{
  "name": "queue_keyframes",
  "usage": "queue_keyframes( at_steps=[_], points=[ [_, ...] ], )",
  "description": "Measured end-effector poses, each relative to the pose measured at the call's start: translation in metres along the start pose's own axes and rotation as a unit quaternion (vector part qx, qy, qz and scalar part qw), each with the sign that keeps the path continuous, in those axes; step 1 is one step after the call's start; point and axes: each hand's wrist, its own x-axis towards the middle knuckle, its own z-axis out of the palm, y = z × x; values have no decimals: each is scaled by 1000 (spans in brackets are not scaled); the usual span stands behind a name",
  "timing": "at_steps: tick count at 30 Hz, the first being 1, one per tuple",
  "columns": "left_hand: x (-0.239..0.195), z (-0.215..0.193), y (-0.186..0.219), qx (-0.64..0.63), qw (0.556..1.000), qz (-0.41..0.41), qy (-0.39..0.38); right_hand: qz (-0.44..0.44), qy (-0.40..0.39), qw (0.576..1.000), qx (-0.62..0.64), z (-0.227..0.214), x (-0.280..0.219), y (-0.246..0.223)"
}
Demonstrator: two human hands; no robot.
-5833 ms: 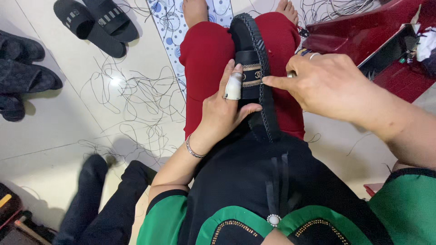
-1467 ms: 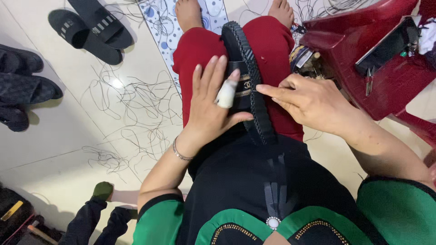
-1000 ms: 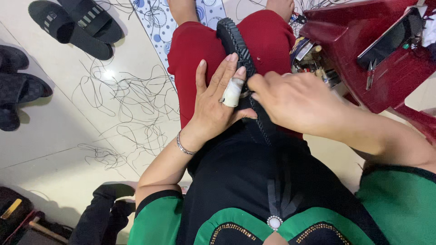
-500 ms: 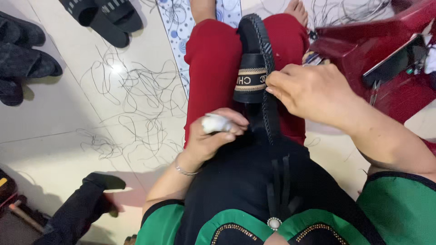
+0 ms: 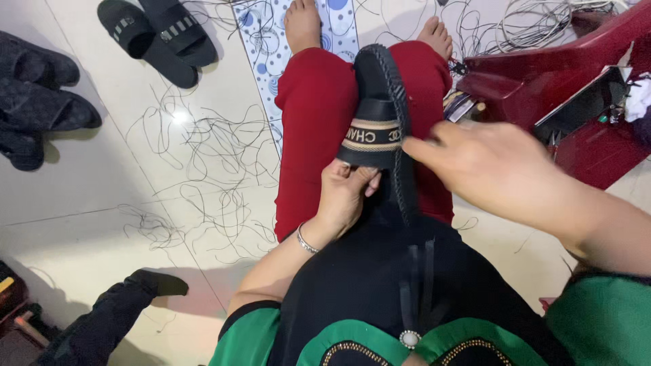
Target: The person sits on the floor and sews a black Chanel slide sandal resting on their lap. They use a needle and thread to stitch the strap, pulling the thread through the material repeatedly. The person occasionally adjusts the sandal's position to access different areas for stitching.
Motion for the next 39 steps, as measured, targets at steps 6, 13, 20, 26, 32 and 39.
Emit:
queue_keyframes(
  at_steps=[6, 13, 20, 26, 32, 39],
  points=[
    [6, 0, 18, 41, 999, -34, -10, 160, -17, 985, 68, -3, -87, 45],
    [-26, -42, 37, 195, 980, -38, 21, -17, 197, 746, 636, 59, -12, 3],
    [-23, -54, 46, 209, 977, 9, 35, -17, 207, 855, 475, 39, -24, 13],
    [-19, -53, 47, 186, 982, 10, 32, -16, 251, 650, 717, 48, -32, 0],
    [-12, -55, 46, 172, 985, 13, 27, 138, 266, 772, 561, 41, -24, -9],
    [-19, -50, 56, 185, 982, 34, 18, 157, 293, 939, 94, 111, -34, 21]
  ],
)
